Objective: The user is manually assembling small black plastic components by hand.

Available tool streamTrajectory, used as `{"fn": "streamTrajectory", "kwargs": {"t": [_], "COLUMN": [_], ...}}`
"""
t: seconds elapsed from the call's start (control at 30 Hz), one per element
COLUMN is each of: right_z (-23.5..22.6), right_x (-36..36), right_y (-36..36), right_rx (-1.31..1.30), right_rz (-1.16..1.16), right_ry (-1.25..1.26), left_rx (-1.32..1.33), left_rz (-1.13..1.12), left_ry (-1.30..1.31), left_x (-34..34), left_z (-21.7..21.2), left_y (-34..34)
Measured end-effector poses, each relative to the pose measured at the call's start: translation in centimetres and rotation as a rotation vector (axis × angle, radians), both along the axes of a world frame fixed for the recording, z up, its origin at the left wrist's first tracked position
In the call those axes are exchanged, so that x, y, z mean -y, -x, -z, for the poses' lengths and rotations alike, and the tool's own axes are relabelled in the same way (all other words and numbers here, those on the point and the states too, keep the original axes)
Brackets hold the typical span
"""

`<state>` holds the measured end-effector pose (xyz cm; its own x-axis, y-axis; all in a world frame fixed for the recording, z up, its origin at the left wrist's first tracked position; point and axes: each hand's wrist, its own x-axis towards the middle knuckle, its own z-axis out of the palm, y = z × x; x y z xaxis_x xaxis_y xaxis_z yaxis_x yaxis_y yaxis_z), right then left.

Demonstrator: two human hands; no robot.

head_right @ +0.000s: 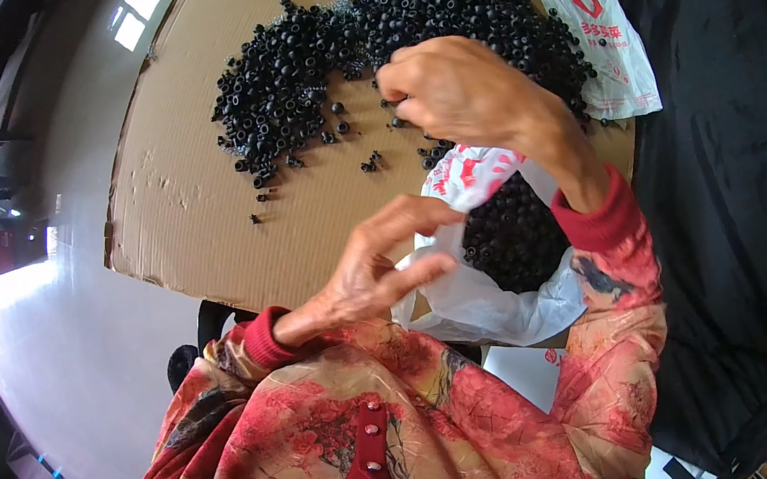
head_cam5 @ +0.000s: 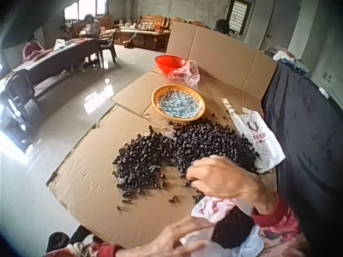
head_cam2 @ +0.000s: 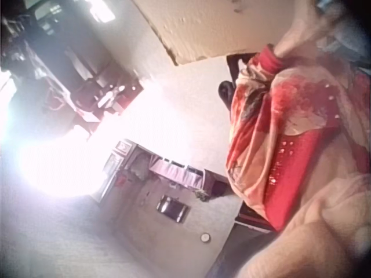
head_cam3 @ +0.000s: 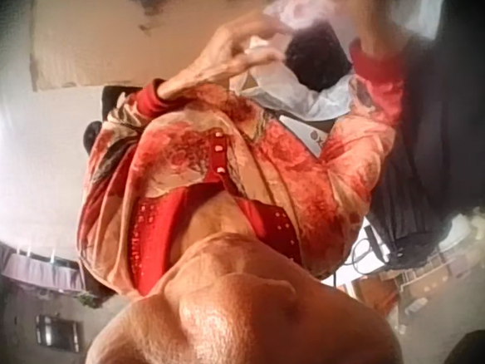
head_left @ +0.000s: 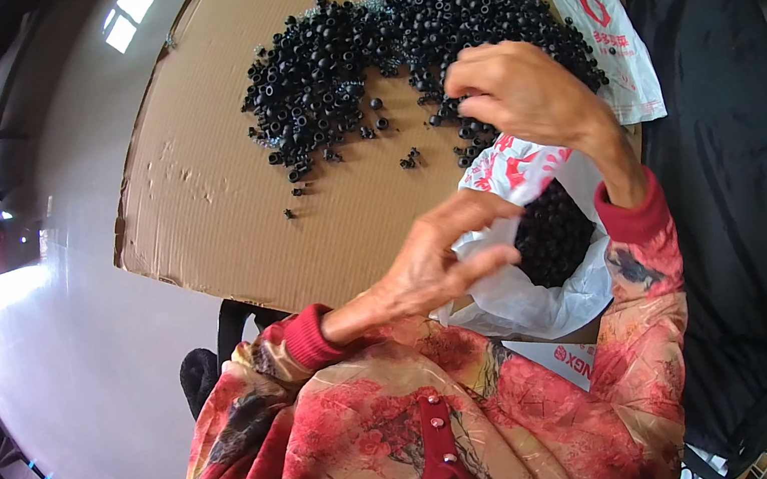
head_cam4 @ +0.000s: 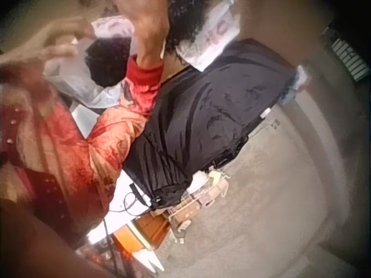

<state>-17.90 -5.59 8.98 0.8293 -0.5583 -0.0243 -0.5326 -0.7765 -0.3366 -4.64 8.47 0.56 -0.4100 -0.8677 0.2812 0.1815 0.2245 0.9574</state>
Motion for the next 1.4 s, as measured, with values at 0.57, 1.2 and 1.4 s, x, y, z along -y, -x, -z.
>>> {"fn": "streamTrajectory", "kwargs": {"t": [0.57,1.2,1.4], "right_z": [13.4,6.6,5.6], "right_x": [0.9,0.1,-0.3], "right_y": [-4.5,-0.2,0.4], "right_rx": [0.012,0.987,1.063], "right_rz": [-0.007,0.305,0.276], "right_ry": [0.079,-1.164,-1.134], "left_rx": [-1.114,-1.133,-1.108], "left_rz": [0.183,0.381,0.453], "left_ry": [0.037,0.201,0.288], "left_x": [-2.4,-1.6,-1.0], "left_z": [-14.0,-14.0,-13.4], "left_y": [-6.3,-4.8,-5.0]}}
